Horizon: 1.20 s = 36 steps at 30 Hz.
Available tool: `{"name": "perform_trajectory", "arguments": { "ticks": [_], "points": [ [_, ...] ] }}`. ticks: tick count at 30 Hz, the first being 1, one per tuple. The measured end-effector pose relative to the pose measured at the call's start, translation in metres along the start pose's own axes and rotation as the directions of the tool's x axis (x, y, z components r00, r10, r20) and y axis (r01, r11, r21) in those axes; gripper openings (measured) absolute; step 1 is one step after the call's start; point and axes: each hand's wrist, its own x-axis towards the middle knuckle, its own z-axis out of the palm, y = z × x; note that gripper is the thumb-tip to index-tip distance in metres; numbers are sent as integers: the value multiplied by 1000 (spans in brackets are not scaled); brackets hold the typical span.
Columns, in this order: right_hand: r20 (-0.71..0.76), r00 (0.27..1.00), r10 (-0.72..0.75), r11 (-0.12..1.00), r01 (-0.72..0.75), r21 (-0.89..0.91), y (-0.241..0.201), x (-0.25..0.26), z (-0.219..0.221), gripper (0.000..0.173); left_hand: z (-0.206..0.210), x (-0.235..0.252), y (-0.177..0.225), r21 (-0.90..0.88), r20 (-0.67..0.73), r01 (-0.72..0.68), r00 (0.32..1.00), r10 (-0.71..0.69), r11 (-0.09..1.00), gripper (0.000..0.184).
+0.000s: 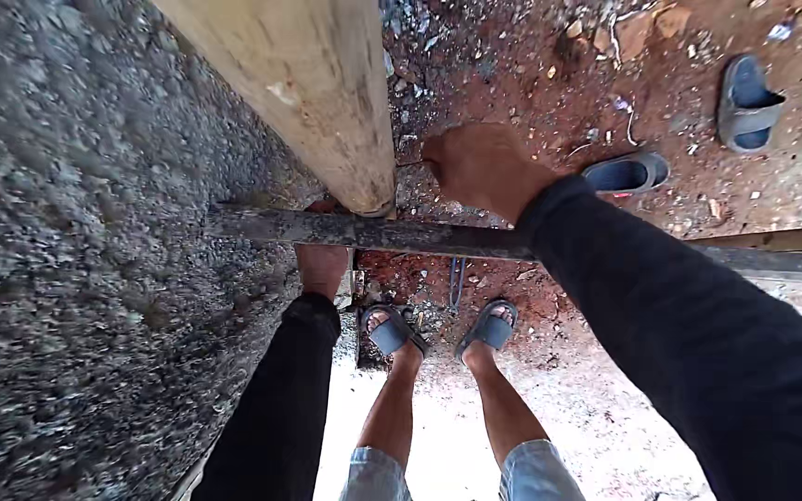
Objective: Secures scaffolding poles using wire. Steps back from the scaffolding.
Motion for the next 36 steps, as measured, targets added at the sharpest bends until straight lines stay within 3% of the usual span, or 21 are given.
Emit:
{"name": "perform_trajectory", "arguments": {
  "ticks": [3, 6, 7, 9, 10, 12, 14, 15, 23, 30, 36],
  "points": [
    [-188, 982, -3, 999, -5, -44, 68, 53, 53, 29, -1, -21, 17, -247, 26, 238, 971, -240, 939, 23],
    [-278, 955, 98, 995, -87, 49, 62, 25, 71, 27, -8, -36, 27, -384, 169, 399, 917, -362, 833, 21],
    [-328, 938, 110, 989, -71, 127, 51, 9, 76, 24, -11, -38, 33, -444, 255, 504, 864, -434, 741, 15],
    [-402, 903, 153, 950, -23, 311, 24, -14, 97, 21, -28, -35, 52, -537, 468, 709, 701, -538, 457, 11],
    [-419, 885, 204, 894, 5, 448, 10, -17, 113, 20, -36, -34, 59, -563, 538, 760, 634, -556, 324, 12],
    [-349, 886, 307, 650, 73, 756, -20, -16, 144, 21, -49, -36, 67, -587, 619, 793, 569, -541, 163, 17],
    [-233, 910, 344, 345, 109, 932, -45, -3, 171, 19, -57, -41, 71, -604, 662, 792, 561, -497, 90, 20],
    [-224, 906, 359, 263, 132, 956, -52, 4, 182, 18, -60, -44, 72, -614, 681, 787, 567, -463, 61, 21],
    [-406, 857, 317, 414, 261, 872, -41, 37, 208, 15, -65, -54, 68, -623, 672, 773, 609, -423, 123, 20],
    [-323, 900, 293, 238, 259, 936, -37, 21, 197, 17, -63, -67, 79, -589, 645, 775, 622, -444, 230, 19],
    [-279, 864, 419, 198, 213, 957, -36, 7, 163, 18, -68, -78, 87, -627, 645, 769, 601, -471, 123, 22]
  ]
}}
